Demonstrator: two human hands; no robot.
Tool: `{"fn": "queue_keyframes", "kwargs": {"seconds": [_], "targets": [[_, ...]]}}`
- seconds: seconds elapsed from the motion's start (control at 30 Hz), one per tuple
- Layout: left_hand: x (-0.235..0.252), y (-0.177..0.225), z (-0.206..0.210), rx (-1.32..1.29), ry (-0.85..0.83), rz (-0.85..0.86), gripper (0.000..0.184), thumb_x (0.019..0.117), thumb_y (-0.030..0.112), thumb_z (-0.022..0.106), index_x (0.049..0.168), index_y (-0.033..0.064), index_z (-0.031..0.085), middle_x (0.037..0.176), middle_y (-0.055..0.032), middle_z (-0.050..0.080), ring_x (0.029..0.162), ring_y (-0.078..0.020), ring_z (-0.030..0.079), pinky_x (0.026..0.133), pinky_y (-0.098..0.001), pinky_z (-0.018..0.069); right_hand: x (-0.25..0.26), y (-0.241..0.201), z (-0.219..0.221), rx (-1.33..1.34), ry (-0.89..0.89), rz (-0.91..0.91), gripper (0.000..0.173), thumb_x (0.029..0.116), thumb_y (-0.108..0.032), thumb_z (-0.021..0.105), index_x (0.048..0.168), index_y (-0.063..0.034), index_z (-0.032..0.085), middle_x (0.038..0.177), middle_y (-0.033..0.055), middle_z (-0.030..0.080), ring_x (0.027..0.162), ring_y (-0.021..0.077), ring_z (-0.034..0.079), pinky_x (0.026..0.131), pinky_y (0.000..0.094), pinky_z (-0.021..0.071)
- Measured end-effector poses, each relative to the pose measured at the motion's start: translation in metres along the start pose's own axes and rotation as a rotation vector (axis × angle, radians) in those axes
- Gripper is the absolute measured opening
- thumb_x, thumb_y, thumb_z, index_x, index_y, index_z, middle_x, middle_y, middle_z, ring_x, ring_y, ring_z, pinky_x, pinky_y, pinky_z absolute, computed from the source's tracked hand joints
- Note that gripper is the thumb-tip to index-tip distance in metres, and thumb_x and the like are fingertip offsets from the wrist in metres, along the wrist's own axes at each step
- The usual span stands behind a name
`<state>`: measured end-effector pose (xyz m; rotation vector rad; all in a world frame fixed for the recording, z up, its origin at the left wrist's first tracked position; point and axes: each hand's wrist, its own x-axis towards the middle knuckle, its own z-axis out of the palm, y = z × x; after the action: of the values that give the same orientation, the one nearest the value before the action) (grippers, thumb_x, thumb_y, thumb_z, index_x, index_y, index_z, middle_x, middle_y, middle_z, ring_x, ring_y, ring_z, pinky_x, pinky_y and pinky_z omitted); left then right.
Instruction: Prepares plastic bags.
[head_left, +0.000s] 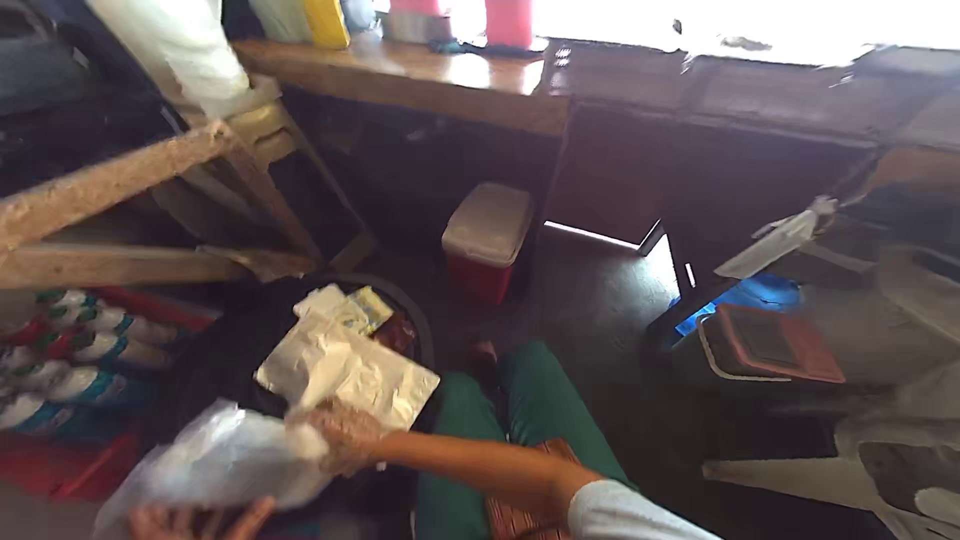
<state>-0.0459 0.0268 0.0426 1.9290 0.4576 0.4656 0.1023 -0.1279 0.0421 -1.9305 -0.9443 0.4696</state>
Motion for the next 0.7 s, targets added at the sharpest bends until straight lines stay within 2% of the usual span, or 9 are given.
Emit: {"fn": "queue_keyframes", "kwargs": {"seconds": [0.07,0.2,0.33,0.43,0.5,0.57,0.6,0.63,0.7], "targets": [[0.022,0.007,-0.004,-0.112,0.102,0.172,0.133,0.0765,0.040,0.084,0.155,-0.0108,-0.011,0.163,-0.0303,0.017,0.147,-0.0211,0.036,0.115,-0.0298,0.0397,0.002,-0.016,0.000,0.132,0.021,-0.143,0.085,0.0714,0.005,0.084,0.147,0.0093,0.046,0.147,0.0347,0.048,0.135,0.0447,0.050,0.114,0.0505,0.0419],[0.037,0.023,0.036,-0.074,0.246,0.184,0.124,0.0669,0.028,0.089,0.155,-0.0107,0.011,0.149,-0.0179,0.045,0.133,-0.0076,0.049,0.112,-0.0258,0.0410,-0.002,-0.015,0.032,0.222,0.104,-0.094,0.073,0.0817,0.006,0.077,0.146,0.0129,0.043,0.145,0.0320,0.051,0.135,0.0395,0.052,0.115,0.0463,0.0413],[0.026,-0.015,0.069,0.050,0.310,0.097,0.100,0.0653,0.022,0.094,0.142,-0.0133,0.040,0.134,-0.0226,0.059,0.124,-0.0200,0.059,0.109,-0.0369,0.0463,-0.017,0.007,0.044,0.218,0.150,-0.012,0.061,0.0860,0.009,0.070,0.142,0.0126,0.047,0.139,0.0327,0.055,0.126,0.0421,0.058,0.108,0.0500,0.0474],[0.016,-0.044,0.078,0.166,0.302,-0.029,0.093,0.0706,0.027,0.092,0.141,-0.0110,0.044,0.132,-0.0248,0.061,0.125,-0.0282,0.060,0.109,-0.0448,0.0467,-0.032,0.026,0.014,0.224,0.105,-0.073,0.047,0.0886,0.009,0.063,0.135,0.0122,0.057,0.133,0.0303,0.061,0.123,0.0383,0.062,0.109,0.0470,0.0479],[0.007,-0.047,0.086,0.219,0.386,-0.081,0.096,0.0760,0.030,0.089,0.146,-0.0111,0.038,0.139,-0.0285,0.055,0.132,-0.0329,0.055,0.113,-0.0472,0.0419,-0.053,0.050,-0.020,0.161,0.124,-0.067,0.039,0.0937,0.002,0.062,0.133,0.0063,0.061,0.133,0.0239,0.063,0.119,0.0321,0.065,0.104,0.0442,0.0519],[-0.013,-0.041,0.101,0.237,0.551,0.034,0.104,0.0803,0.029,0.085,0.153,-0.0125,0.022,0.151,-0.0332,0.040,0.141,-0.0354,0.043,0.118,-0.0441,0.0374,-0.085,0.081,-0.062,0.100,0.245,0.002,0.034,0.0971,-0.005,0.061,0.130,0.0030,0.064,0.130,0.0198,0.066,0.113,0.0271,0.068,0.100,0.0426,0.0550],[-0.025,-0.036,0.112,0.238,0.622,0.154,0.100,0.0822,0.024,0.082,0.151,-0.0167,0.022,0.150,-0.0385,0.036,0.140,-0.0397,0.041,0.115,-0.0456,0.0377,-0.103,0.096,-0.084,0.088,0.303,0.068,0.033,0.0998,-0.010,0.060,0.130,0.0020,0.064,0.133,0.0183,0.065,0.117,0.0249,0.066,0.103,0.0414,0.0538],[-0.036,-0.030,0.125,0.246,0.638,0.277,0.089,0.0850,0.021,0.078,0.145,-0.0212,0.027,0.144,-0.0423,0.038,0.135,-0.0412,0.044,0.110,-0.0461,0.0403,-0.121,0.111,-0.104,0.098,0.378,0.128,0.033,0.1012,-0.013,0.059,0.130,0.0024,0.063,0.134,0.0178,0.064,0.121,0.0233,0.064,0.105,0.0404,0.0525],[-0.046,-0.015,0.153,0.258,0.466,0.432,0.054,0.0921,0.018,0.070,0.127,-0.0168,0.048,0.126,-0.0324,0.054,0.122,-0.0316,0.054,0.105,-0.0411,0.0455,-0.155,0.134,-0.132,0.139,0.578,0.196,0.032,0.1003,-0.014,0.059,0.125,0.0053,0.064,0.129,0.0187,0.066,0.114,0.0210,0.066,0.099,0.0380,0.0546]]}}
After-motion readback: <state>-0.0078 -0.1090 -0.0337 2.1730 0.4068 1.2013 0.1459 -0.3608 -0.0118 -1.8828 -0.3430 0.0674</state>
